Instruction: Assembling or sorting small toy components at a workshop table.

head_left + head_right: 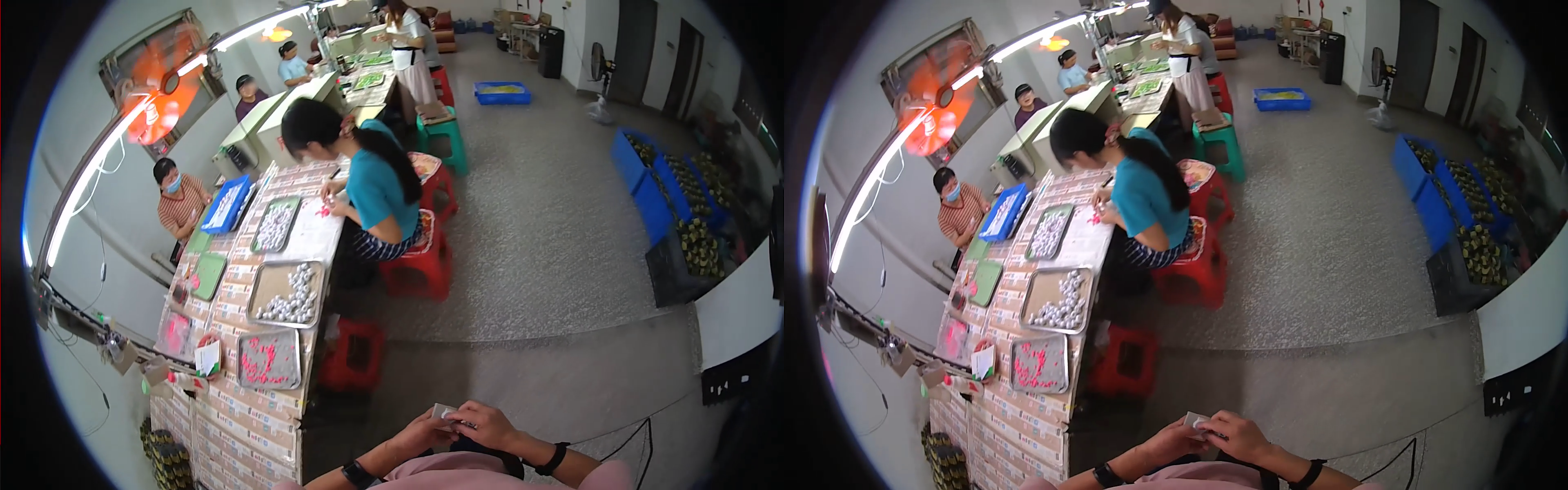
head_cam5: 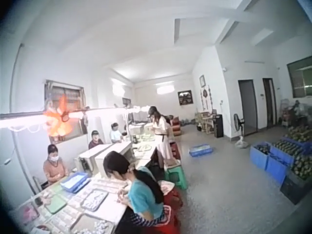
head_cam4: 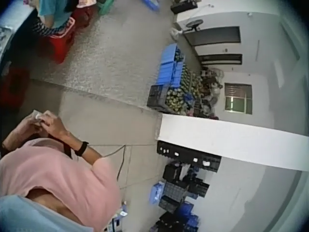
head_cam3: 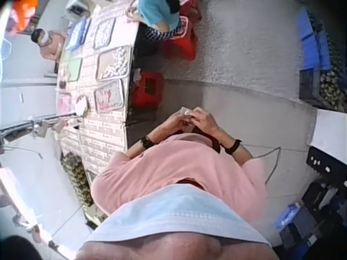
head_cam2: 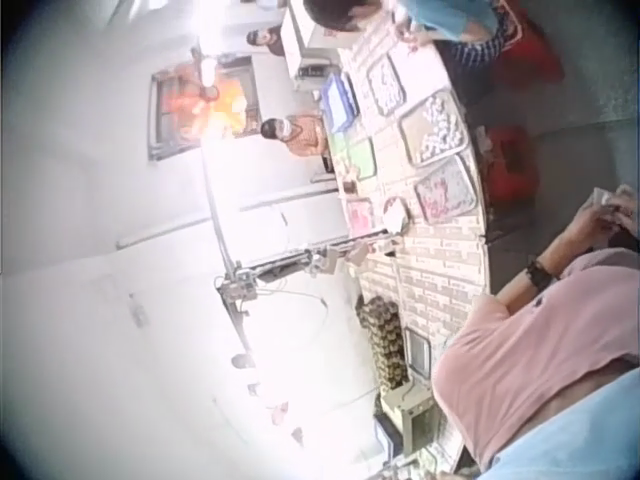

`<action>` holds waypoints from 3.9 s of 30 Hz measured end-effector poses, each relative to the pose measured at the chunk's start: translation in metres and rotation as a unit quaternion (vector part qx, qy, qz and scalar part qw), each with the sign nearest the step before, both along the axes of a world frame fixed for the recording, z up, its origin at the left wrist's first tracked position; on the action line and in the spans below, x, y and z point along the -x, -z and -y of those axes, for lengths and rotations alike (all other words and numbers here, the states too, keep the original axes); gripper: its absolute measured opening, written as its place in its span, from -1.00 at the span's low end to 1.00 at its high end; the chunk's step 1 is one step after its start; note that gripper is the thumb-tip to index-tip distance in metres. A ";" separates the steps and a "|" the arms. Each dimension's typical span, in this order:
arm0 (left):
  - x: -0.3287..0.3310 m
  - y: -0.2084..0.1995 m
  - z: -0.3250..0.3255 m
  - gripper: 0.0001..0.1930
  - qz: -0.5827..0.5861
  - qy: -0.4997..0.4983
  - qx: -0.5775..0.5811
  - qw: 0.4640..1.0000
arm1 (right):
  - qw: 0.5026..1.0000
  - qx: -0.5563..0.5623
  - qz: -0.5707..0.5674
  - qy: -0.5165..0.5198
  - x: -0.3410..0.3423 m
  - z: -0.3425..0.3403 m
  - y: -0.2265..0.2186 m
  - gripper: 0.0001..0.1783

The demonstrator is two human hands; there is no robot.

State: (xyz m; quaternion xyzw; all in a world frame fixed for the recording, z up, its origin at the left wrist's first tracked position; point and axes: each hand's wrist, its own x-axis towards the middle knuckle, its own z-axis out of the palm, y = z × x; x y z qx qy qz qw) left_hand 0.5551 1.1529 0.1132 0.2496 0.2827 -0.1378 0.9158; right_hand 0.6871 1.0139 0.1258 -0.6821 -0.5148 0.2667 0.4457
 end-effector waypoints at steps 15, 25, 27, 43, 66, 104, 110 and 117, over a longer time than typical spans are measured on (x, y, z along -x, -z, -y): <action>-0.223 0.003 -0.065 -0.77 0.084 0.137 -0.095 0.982 | 0.975 0.010 0.007 0.223 -0.161 -0.049 -0.020 -0.85; -0.389 -0.008 -0.167 -0.69 0.140 0.120 -0.091 0.979 | 0.925 -0.056 -0.054 0.372 -0.286 -0.150 -0.051 -0.89; -0.426 -0.033 -0.185 -0.67 0.175 0.143 -0.082 0.971 | 0.912 -0.051 -0.029 0.405 -0.313 -0.157 -0.058 -0.87; -0.740 -0.090 -0.237 -0.63 0.169 0.073 -0.102 0.978 | 0.896 -0.129 -0.130 0.404 -0.654 -0.212 -0.067 -0.85; -1.086 -0.084 -0.397 -0.59 0.214 0.118 -0.032 0.969 | 0.964 -0.043 0.091 0.246 -1.021 -0.374 -0.098 -0.80; -1.333 -0.054 -0.554 -0.58 -0.056 -0.391 -0.136 0.909 | 0.976 0.026 -0.088 -0.197 -1.369 -0.650 -0.046 -0.48; -1.310 -0.042 -0.598 -0.62 -0.005 -0.378 -0.104 0.920 | 0.966 0.075 -0.048 -0.243 -1.345 -0.705 -0.034 -0.31; -1.240 -0.021 -0.681 -0.66 0.021 -0.412 -0.089 0.906 | 0.947 0.049 0.009 -0.318 -1.279 -0.808 -0.025 -0.37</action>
